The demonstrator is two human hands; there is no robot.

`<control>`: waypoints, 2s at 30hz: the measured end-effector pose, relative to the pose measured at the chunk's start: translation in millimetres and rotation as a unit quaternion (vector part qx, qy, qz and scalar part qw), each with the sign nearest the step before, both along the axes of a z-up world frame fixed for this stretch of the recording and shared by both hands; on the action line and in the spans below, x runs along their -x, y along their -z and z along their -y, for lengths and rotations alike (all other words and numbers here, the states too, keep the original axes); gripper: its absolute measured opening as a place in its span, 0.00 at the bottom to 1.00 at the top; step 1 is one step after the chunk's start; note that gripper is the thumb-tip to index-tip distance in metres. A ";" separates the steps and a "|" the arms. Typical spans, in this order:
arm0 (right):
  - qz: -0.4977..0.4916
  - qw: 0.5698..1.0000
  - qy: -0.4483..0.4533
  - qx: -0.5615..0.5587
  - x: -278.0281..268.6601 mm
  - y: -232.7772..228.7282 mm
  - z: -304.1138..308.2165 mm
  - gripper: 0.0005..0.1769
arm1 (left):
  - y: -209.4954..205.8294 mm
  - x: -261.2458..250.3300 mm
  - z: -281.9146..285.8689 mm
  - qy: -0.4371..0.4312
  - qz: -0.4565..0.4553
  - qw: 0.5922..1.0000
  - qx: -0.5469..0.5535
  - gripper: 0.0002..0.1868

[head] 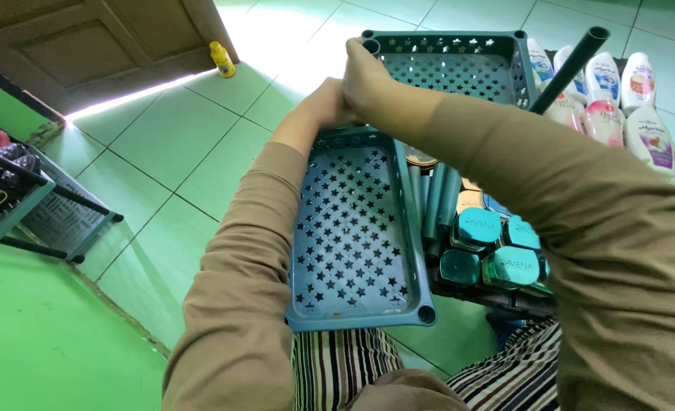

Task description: The person assembles a green plastic storage rack by inserting vertical poles into the corners of perforated trays and stacking them. The person handles the trays and poles by hand, aligning and securing each layer to form a multi-tiered unit.

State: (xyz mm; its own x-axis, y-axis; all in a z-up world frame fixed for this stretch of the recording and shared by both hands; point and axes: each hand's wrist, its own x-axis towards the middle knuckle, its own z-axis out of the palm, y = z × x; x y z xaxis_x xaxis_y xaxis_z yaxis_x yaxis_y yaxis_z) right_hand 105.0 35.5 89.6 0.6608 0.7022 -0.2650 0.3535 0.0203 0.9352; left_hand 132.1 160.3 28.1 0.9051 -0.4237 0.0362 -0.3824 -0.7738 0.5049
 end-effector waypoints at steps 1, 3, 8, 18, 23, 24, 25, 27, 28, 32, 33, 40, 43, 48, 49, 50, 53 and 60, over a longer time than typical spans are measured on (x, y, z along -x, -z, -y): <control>0.000 1.000 -0.001 0.007 0.9 -1.8 4.6 0.16 | 3.2 -4.4 0.9 -0.001 -0.005 1.000 -0.005 0.24; 0.009 0.999 -0.033 0.033 3.3 -4.7 10.5 0.15 | 10.5 -10.3 -1.2 -0.007 -0.015 1.000 -0.016 0.23; 0.068 0.972 -0.203 0.096 7.5 -24.4 13.2 0.10 | 23.3 -15.1 -10.0 0.104 0.146 0.983 0.033 0.25; -0.125 0.859 0.165 -0.468 55.6 -56.1 101.7 0.08 | 18.6 -13.0 -6.2 0.048 0.090 0.994 -0.030 0.33; -0.313 0.741 0.377 -0.459 77.8 -12.1 145.0 0.24 | 23.7 -14.7 -0.5 0.024 0.125 0.988 -0.085 0.32; -0.315 0.718 0.371 -0.497 82.4 1.5 146.5 0.35 | 22.4 -15.7 1.0 0.030 0.119 0.984 -0.127 0.30; -0.316 0.695 0.363 -0.534 86.6 14.2 146.2 0.46 | 21.1 -15.8 3.4 0.020 0.116 0.984 -0.132 0.30; -0.321 0.677 0.332 -0.572 94.7 34.9 148.0 0.46 | 16.7 -15.3 7.7 -0.001 0.112 0.983 -0.145 0.31; -0.324 0.668 0.315 -0.591 96.9 41.5 149.7 0.46 | 14.6 -14.2 9.6 -0.005 0.112 0.983 -0.147 0.32; -0.380 0.645 0.386 -0.539 95.3 49.0 153.0 0.36 | 11.6 -6.0 13.3 -0.019 0.098 0.983 -0.155 0.31; -0.405 0.617 0.420 -0.528 92.1 46.4 155.1 0.32 | 10.8 -4.9 12.8 -0.021 0.092 0.983 -0.158 0.30; -0.122 0.779 0.167 -0.592 26.9 0.2 218.8 0.20 | 12.5 -6.3 9.7 -0.015 0.087 0.985 -0.146 0.28; -0.158 0.785 0.243 -0.547 -9.5 -10.8 251.2 0.17 | 9.7 -10.1 12.4 -0.008 0.081 0.982 -0.173 0.28; -0.049 0.916 0.289 -0.274 -33.1 8.3 243.7 0.11 | -4.4 -19.5 50.1 -0.054 0.023 0.955 -0.292 0.37; -0.018 0.932 0.300 -0.203 -35.4 11.4 236.1 0.10 | -5.5 -18.2 57.9 -0.051 0.020 0.954 -0.295 0.35; 0.014 0.941 0.311 -0.131 -37.1 13.7 229.5 0.10 | -6.1 -16.0 65.9 -0.048 0.017 0.953 -0.298 0.34; -0.049 0.881 0.461 -0.097 -44.1 14.1 222.2 0.14 | -15.5 -12.7 71.0 -0.052 0.008 0.958 -0.281 0.30; -0.077 0.854 0.508 -0.087 -51.3 38.2 226.5 0.12 | -23.0 -3.7 62.2 -0.025 0.031 0.948 -0.317 0.23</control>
State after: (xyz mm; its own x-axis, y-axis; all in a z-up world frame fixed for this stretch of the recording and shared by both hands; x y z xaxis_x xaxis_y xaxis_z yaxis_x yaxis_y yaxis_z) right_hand 156.3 -191.0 51.4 0.9190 -0.1747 -0.3535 0.2252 -0.5033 0.8342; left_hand 135.8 98.1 51.1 0.9288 -0.3356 -0.1574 -0.3519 -0.9318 -0.0896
